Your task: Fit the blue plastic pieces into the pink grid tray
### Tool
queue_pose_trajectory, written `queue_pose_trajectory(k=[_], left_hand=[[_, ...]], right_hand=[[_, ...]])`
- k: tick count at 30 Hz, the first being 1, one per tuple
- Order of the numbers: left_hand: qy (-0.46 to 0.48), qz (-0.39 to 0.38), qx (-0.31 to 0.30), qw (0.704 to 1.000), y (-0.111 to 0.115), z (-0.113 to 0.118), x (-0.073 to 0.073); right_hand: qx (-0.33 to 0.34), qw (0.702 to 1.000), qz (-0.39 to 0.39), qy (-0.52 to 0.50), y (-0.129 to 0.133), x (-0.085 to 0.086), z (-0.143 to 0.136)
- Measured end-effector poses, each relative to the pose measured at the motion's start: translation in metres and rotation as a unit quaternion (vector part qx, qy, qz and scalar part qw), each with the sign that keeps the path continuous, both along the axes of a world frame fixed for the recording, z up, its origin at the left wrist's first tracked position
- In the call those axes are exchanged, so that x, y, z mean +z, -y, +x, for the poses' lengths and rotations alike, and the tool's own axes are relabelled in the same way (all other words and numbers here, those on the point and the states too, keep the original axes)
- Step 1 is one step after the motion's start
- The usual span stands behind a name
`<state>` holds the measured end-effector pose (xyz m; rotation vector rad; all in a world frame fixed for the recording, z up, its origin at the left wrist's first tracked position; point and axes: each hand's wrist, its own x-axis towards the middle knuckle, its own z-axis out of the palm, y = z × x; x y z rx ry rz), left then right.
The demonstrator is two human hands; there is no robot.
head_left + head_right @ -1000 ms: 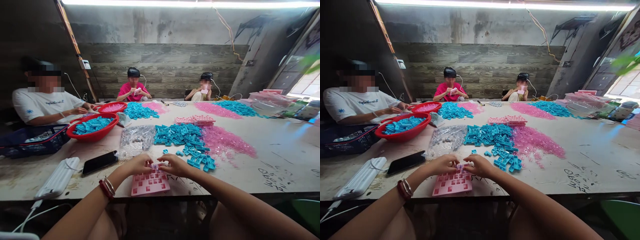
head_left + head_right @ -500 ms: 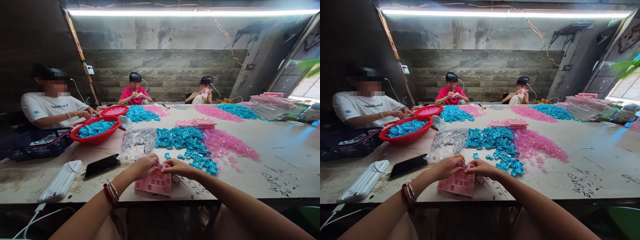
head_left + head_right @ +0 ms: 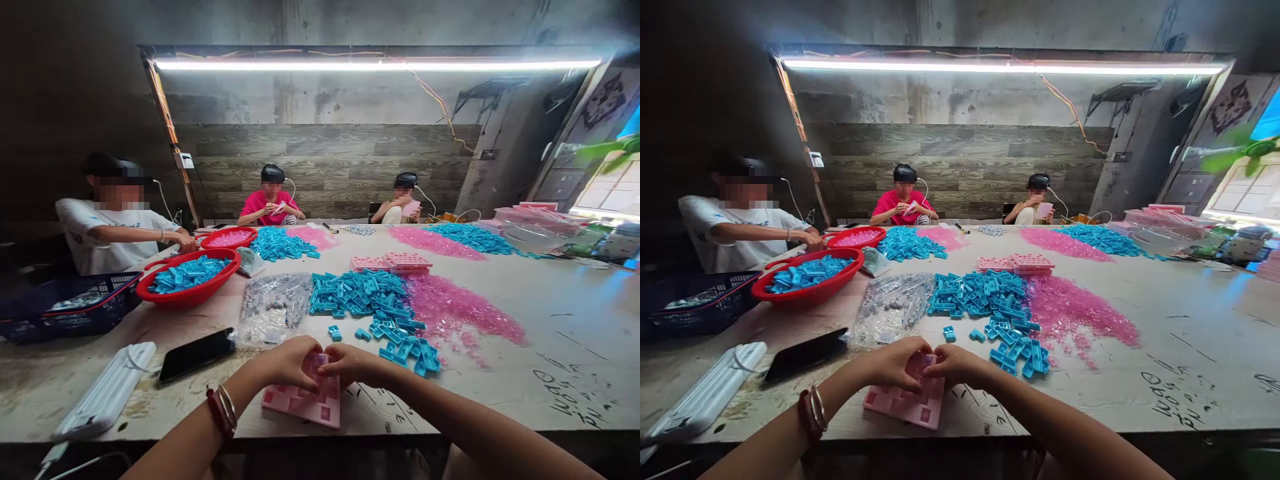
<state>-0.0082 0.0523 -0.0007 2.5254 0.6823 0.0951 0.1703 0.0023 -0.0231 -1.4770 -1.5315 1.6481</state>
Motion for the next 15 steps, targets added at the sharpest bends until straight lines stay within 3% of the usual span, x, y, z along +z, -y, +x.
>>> queue_pose_trajectory(k=[5,7,11,15], left_hand=[[-0.012,0.015,0.014,1.0,0.001,0.001,0.002],[-0.005,0.016,0.023,1.0,-0.001,-0.001,0.0],[0.013,0.05,0.044,0.998,-0.006,-0.004,-0.001],[0.069,0.104,0.122,0.985,-0.015,-0.017,0.008]], right_hand=[[0.007,0.999,0.025,0.038,0.001,0.001,-0.001],[0.03,0.991,0.091,0.097,0.0,0.001,0.002],[0.053,0.927,0.281,0.244,0.0,0.001,0.01],[0.053,0.876,0.358,0.32,0.004,0.001,0.01]])
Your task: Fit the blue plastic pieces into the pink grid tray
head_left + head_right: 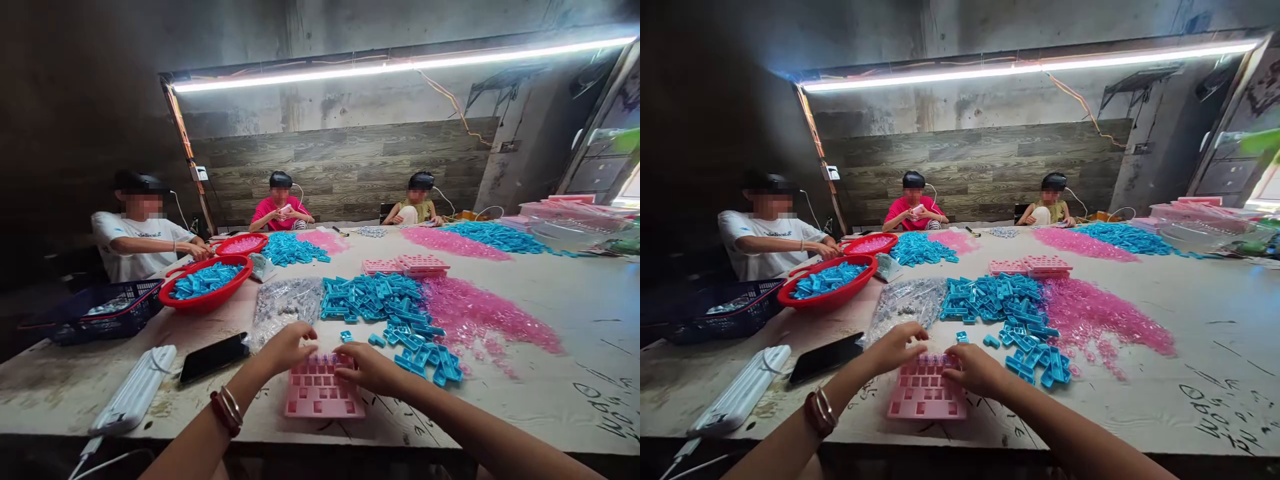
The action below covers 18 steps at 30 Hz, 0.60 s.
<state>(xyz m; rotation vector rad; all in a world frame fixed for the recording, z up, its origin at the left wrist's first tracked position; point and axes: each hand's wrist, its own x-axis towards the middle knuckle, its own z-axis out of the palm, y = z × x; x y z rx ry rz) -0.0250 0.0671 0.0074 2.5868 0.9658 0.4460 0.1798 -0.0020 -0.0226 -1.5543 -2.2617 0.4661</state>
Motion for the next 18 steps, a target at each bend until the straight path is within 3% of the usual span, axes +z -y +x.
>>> queue_pose_trajectory(k=[3,6,11,18], left_hand=[[-0.038,0.038,0.109,0.993,-0.013,-0.021,0.002],[-0.129,0.021,0.186,0.974,-0.027,-0.041,-0.009],[-0.165,0.036,0.188,0.968,-0.044,-0.054,-0.032],[-0.117,0.038,0.2,0.972,-0.065,-0.06,-0.041]], right_hand=[[-0.017,0.998,0.027,0.057,0.004,-0.002,-0.002],[-0.027,0.998,0.04,0.046,0.002,-0.002,0.006],[-0.13,0.986,0.102,-0.021,-0.005,0.006,0.055],[-0.265,0.956,0.124,-0.01,0.018,0.003,0.145]])
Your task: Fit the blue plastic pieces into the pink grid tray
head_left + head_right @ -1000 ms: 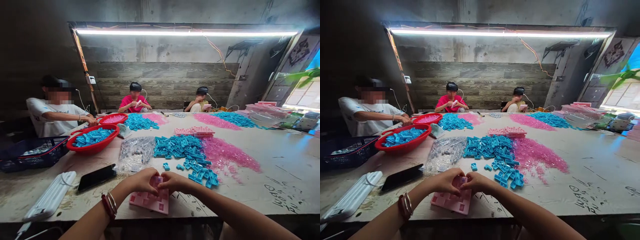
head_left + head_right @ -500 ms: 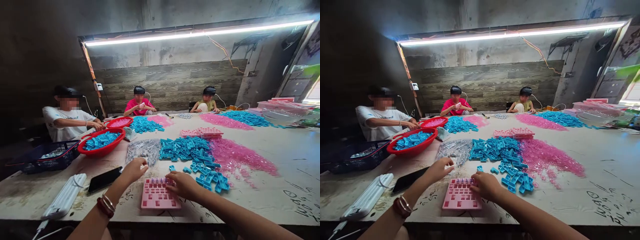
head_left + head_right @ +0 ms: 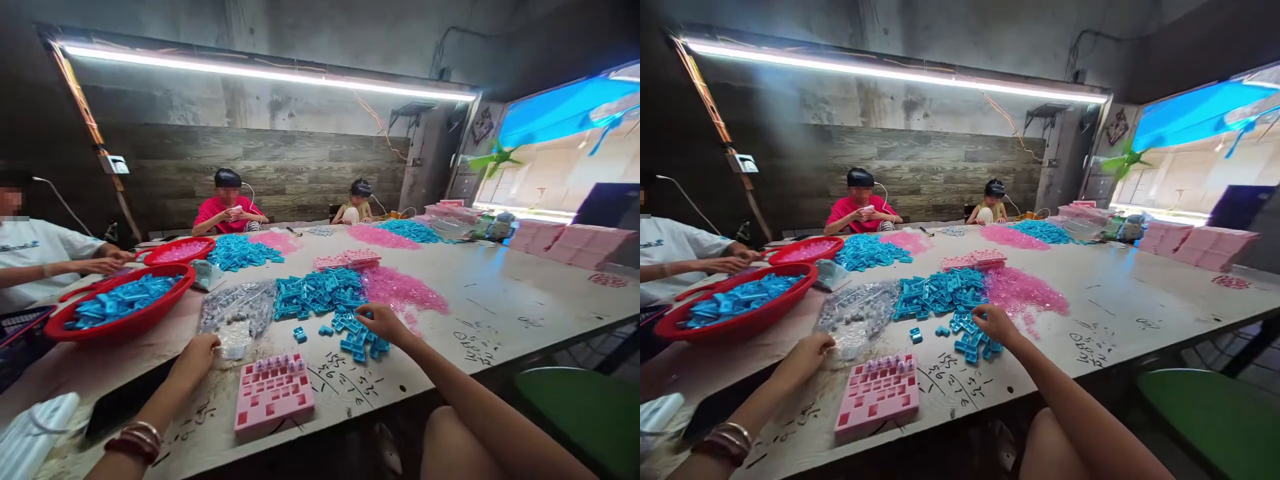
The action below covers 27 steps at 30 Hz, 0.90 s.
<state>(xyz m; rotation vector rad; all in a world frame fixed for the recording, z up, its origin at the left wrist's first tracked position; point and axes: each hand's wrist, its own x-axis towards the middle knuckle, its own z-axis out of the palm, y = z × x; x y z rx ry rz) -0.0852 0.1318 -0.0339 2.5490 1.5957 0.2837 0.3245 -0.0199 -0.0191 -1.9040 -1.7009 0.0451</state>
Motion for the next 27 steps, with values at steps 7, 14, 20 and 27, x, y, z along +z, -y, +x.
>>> queue_pose_trajectory(k=[7,14,20,27], left_hand=[[0.085,0.016,-0.005,0.996,0.005,0.01,0.015],[0.283,-0.096,-0.126,0.946,0.051,0.041,0.039],[0.258,-0.127,-0.21,0.935,0.085,0.065,0.029],[0.234,-0.07,-0.249,0.937,0.098,0.077,0.019]], right_hand=[[-0.062,0.994,-0.033,0.086,0.029,-0.014,0.054],[0.0,0.998,-0.051,0.042,0.036,-0.023,0.06],[-0.022,0.998,-0.053,0.03,0.034,-0.025,0.057],[-0.013,1.0,-0.025,-0.014,0.027,-0.035,0.068]])
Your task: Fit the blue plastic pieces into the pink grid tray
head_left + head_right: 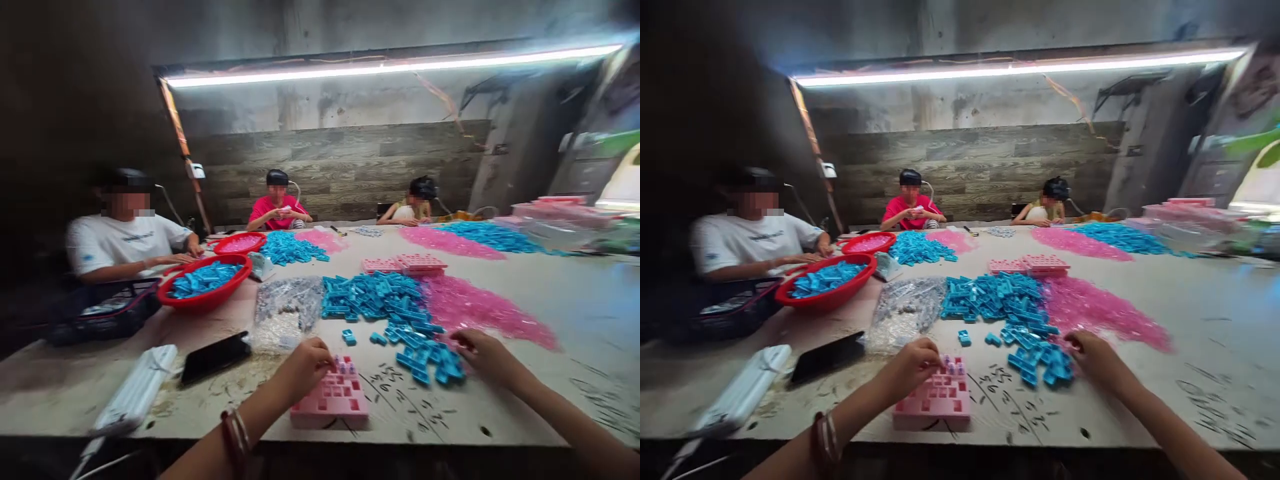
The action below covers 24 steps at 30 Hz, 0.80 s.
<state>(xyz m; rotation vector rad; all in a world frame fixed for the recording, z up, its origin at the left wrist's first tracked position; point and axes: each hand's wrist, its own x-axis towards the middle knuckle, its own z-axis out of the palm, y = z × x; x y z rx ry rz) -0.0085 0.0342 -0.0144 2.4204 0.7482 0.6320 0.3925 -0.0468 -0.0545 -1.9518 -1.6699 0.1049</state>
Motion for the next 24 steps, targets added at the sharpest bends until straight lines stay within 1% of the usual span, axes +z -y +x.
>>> queue_pose_trajectory(k=[2,4,6,7,10,13,15,18,20,21,23,24], left_hand=[[-0.01,-0.008,-0.005,1.0,0.0,-0.001,-0.002],[-0.001,-0.007,0.003,1.0,-0.001,-0.002,-0.004],[0.008,0.002,0.013,1.0,-0.002,-0.003,-0.005],[0.01,0.006,0.016,1.0,-0.001,-0.003,-0.006],[0.0,0.011,0.004,1.0,0.002,-0.001,-0.005],[-0.028,0.017,-0.005,0.999,0.005,0.001,-0.004],[-0.045,0.026,0.002,0.999,0.006,0.003,-0.004],[-0.053,0.024,-0.004,0.998,0.007,0.004,-0.006],[-0.057,0.009,-0.003,0.998,0.007,0.005,-0.007],[-0.059,-0.001,0.001,0.998,0.007,0.005,-0.007],[-0.064,-0.013,0.012,0.998,0.007,0.006,-0.007],[-0.065,-0.013,0.015,0.998,0.006,0.006,-0.006]], right_hand=[[0.015,1.0,0.004,-0.019,-0.007,-0.011,0.014],[0.011,0.999,-0.001,-0.039,-0.017,-0.023,0.028],[0.004,0.999,-0.008,-0.044,-0.026,-0.03,0.036],[-0.002,0.999,-0.014,-0.046,-0.028,-0.031,0.038],[-0.015,0.998,-0.032,-0.044,-0.028,-0.022,0.036],[-0.006,1.0,0.0,-0.02,-0.023,-0.007,0.026],[0.003,0.999,0.037,-0.012,-0.021,0.002,0.015],[0.023,0.995,0.071,-0.071,-0.021,0.012,-0.013],[0.032,0.99,0.055,-0.125,-0.021,0.019,-0.041],[0.047,0.988,0.038,-0.141,-0.02,0.024,-0.057],[0.082,0.986,0.007,-0.142,-0.016,0.034,-0.092],[0.109,0.985,-0.015,-0.136,-0.014,0.038,-0.109]])
